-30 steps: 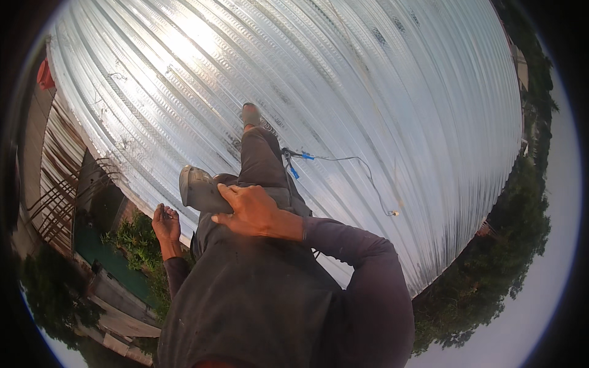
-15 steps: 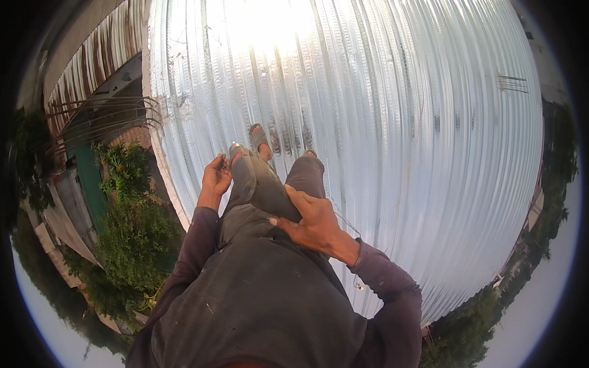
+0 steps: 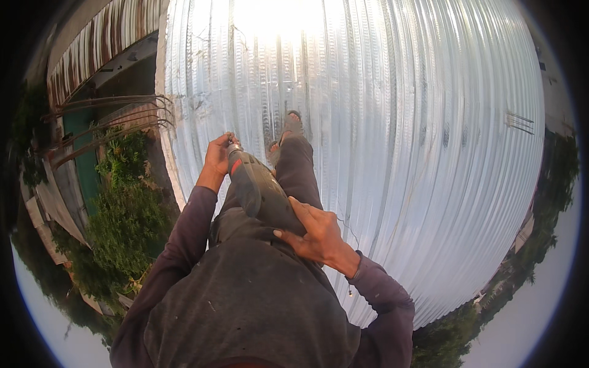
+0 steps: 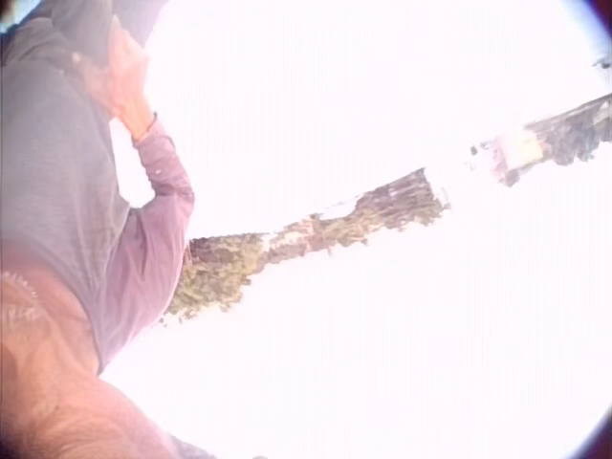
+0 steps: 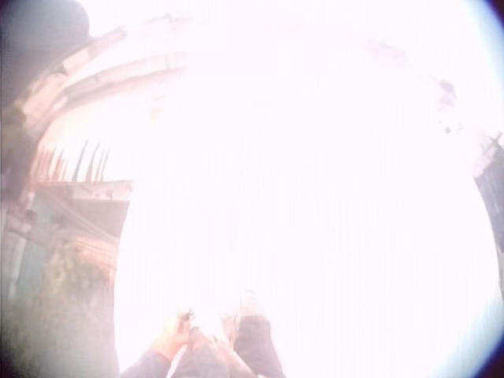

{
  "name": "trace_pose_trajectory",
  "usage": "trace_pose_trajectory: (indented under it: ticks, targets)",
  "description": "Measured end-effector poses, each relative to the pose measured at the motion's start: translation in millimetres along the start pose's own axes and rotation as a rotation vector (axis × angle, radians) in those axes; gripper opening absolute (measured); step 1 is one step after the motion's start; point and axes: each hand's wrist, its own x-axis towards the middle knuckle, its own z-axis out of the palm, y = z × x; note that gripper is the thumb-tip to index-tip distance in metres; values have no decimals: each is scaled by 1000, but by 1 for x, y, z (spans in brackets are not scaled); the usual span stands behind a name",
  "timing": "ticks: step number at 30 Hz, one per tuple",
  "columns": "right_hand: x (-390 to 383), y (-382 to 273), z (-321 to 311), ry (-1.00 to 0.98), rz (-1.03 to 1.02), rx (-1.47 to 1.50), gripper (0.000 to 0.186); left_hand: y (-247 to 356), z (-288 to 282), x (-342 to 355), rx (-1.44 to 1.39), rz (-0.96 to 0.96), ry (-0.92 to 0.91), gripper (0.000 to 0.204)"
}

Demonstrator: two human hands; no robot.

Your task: The person secures a corrugated metal roof panel using a corded drill and a manual rivet gun. They drill pilot holes, insert fasteners, and use the rivet gun to clamp the panel to the roof structure.

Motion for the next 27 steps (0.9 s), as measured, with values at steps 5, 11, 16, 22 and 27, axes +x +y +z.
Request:
trace_pose_trajectory:
  ticks: [5,11,16,22,27]
  targets:
    - [69,17,2,-90,65,9,72,32,3,54,-145,-19,143,8]
    - [173,56,4,-152,62,54,72,88,35,110,-346,-2,361,10]
    - [260,86,11,-198,28,49,73,143,60,159,-285,10,358,11]
    - [323,125,36,-244,90,64,73,173,44,228,-180,-4,361,15]
    - [356,143,76,-243,71,23,75,203,29,266,-73,0,337,17]
